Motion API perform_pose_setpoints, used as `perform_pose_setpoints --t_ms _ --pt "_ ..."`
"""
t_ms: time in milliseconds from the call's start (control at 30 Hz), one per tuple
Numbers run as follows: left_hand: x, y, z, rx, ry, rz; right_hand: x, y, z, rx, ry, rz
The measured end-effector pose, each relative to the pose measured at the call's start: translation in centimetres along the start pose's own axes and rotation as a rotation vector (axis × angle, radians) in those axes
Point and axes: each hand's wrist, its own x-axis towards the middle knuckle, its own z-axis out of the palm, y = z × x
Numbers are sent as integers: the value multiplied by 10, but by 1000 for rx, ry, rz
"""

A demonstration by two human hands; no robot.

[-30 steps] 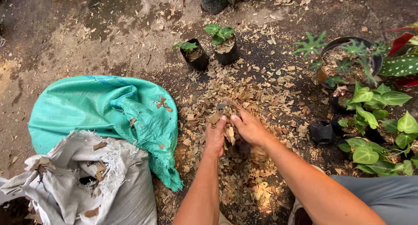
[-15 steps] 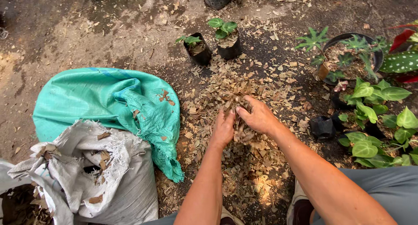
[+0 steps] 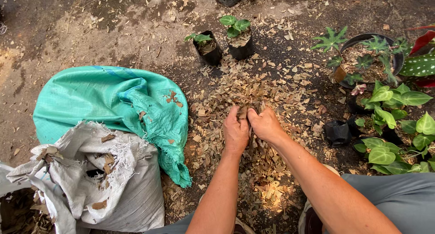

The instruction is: The person sits on the ground and breaks dried bark pieces into smaller fragments by hand, gathering the broken pieces into a pile and occasionally tossing handfuls toward a white sack. They repeatedly pick up bark chunks, crush them between both hands, and sweep scattered pieces back together.

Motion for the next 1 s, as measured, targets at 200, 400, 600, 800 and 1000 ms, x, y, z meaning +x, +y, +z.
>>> perform_pose_setpoints --t_ms 200,400,600,800,1000 --pt "6 -17 10 26 102 70 10 14 8 539 -18 331" --pt "19 -40 15 -466 226 -24 15 40 5 374 7 -66" --pt "12 -50 21 -652 227 -201 0 30 12 -88 -99 -81" --pt "25 -57 26 -643 198 -239 -1 17 12 -124 -53 55" --pt "23 -45 30 -723 244 -486 3 36 24 503 -17 88"
